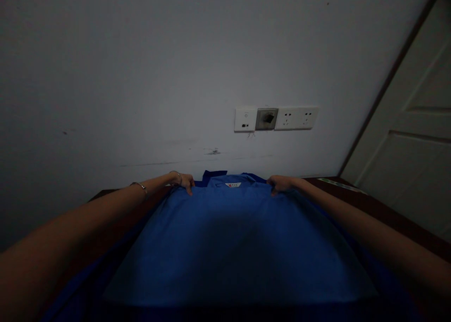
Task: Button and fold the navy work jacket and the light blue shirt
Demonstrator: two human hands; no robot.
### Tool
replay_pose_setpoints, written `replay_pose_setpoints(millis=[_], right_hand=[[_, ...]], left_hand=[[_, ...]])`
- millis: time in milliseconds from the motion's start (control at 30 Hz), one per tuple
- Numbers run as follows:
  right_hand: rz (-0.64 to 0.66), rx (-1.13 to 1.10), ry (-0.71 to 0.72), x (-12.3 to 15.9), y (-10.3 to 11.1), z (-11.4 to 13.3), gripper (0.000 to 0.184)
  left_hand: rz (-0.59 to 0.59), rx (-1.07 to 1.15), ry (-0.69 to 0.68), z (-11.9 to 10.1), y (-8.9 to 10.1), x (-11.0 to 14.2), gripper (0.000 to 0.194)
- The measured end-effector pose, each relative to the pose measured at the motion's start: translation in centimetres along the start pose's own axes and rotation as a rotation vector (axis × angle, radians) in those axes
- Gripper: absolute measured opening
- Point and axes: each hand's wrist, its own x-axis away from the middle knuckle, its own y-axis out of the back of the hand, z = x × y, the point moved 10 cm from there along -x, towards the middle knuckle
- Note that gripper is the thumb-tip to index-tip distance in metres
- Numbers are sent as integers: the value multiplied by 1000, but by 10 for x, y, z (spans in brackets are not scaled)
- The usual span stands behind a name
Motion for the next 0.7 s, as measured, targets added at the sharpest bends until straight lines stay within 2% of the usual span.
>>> replay_pose_setpoints(millis=[200,400,567,700], right_hand=[[-79,112,-17,7,9,6,36],[-197,223,-2,27,30,20,41],[-260,264,32,54,47,37,38],[-302,249,74,86,63,58,33]], left_hand=[[-84,-152,-27,-11,7,2,33],[-252,-208,-143,-18,32,21,35],[-296,-240,-174,-21,50,45,44],[-257,-236,-156,-38,50,69,43]])
